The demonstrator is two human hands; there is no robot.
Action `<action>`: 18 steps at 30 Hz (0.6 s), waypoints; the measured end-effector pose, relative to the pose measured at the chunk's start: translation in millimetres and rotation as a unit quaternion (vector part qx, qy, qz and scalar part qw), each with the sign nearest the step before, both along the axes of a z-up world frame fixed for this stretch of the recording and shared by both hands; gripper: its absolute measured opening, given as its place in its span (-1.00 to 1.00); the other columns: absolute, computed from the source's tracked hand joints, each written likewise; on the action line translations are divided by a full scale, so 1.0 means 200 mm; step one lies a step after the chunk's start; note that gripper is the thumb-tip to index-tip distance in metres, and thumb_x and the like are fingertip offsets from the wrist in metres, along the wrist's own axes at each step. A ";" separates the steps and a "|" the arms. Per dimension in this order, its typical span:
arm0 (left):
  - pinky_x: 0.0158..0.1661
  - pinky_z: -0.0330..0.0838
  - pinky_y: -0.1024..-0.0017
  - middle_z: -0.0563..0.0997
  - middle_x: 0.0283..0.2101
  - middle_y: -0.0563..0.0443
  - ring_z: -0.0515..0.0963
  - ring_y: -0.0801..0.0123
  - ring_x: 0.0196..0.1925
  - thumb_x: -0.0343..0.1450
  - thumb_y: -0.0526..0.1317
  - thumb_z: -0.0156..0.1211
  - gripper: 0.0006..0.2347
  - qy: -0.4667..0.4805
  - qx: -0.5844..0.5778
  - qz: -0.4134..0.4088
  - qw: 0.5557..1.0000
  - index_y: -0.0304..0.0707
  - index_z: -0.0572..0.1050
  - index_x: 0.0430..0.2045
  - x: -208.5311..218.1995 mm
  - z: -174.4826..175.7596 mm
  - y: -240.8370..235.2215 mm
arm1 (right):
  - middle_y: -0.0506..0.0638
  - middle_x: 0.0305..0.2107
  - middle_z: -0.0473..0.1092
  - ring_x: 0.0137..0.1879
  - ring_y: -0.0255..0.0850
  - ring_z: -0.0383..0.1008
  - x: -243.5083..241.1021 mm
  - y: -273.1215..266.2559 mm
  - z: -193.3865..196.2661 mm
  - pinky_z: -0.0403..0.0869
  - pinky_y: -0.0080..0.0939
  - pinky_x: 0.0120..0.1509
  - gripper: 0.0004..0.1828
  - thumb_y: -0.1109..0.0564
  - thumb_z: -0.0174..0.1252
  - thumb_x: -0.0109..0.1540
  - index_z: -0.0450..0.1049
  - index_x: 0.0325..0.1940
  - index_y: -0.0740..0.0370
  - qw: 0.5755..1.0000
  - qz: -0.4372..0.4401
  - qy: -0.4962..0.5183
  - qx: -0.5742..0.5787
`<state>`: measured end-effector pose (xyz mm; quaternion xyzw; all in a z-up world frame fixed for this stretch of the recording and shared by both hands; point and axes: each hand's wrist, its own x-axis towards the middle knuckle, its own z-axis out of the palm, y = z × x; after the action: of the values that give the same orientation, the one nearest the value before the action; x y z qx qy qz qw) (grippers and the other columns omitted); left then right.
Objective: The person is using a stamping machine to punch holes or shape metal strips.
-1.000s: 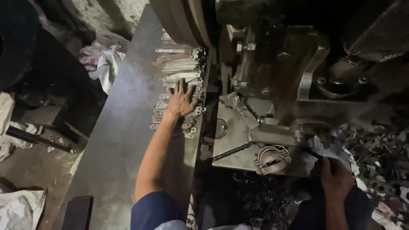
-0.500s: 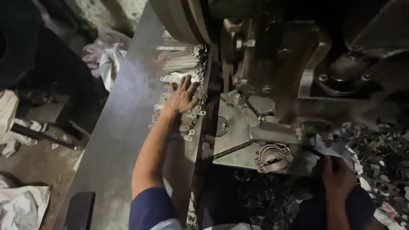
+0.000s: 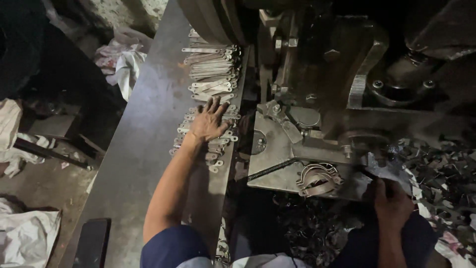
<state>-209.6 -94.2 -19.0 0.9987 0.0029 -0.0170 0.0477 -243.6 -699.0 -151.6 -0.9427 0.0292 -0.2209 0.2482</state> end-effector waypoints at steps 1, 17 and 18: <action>0.33 -0.07 -0.30 0.01 0.54 -0.23 -0.01 -0.13 0.55 0.43 0.26 -0.14 -0.35 -0.008 -0.002 -0.004 1.000 0.02 0.14 0.42 -0.03 0.00 0.00 | 0.20 -0.34 0.55 -0.18 0.03 0.60 -0.01 0.02 0.03 0.52 -0.04 -0.06 -0.68 -0.08 0.29 0.47 0.63 -0.02 0.25 1.000 0.001 0.005 0.027; 0.34 -0.14 -0.30 0.14 0.45 -0.39 0.04 -0.28 0.50 0.45 0.25 -0.08 -0.34 -0.088 -0.013 0.048 0.995 -0.11 0.17 0.41 -0.09 0.08 -0.05 | 0.17 -0.25 0.58 -0.16 0.04 0.60 0.05 0.01 -0.01 0.52 0.00 -0.06 -0.65 -0.09 0.24 0.44 0.62 0.07 0.23 0.999 0.007 0.048 0.013; 0.34 -0.14 -0.30 0.14 0.45 -0.39 0.04 -0.28 0.50 0.45 0.25 -0.08 -0.34 -0.085 -0.017 0.051 0.995 -0.11 0.17 0.41 -0.03 0.00 0.00 | 0.17 -0.25 0.58 -0.16 0.04 0.60 0.02 0.01 0.00 0.52 0.00 -0.06 -0.65 -0.09 0.24 0.44 0.62 0.07 0.23 0.999 0.009 0.052 0.008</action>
<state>-215.1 -93.6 -18.6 0.9942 0.0491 0.0699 0.0651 -239.4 -697.6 -150.9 -0.9510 0.0356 -0.1695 0.2562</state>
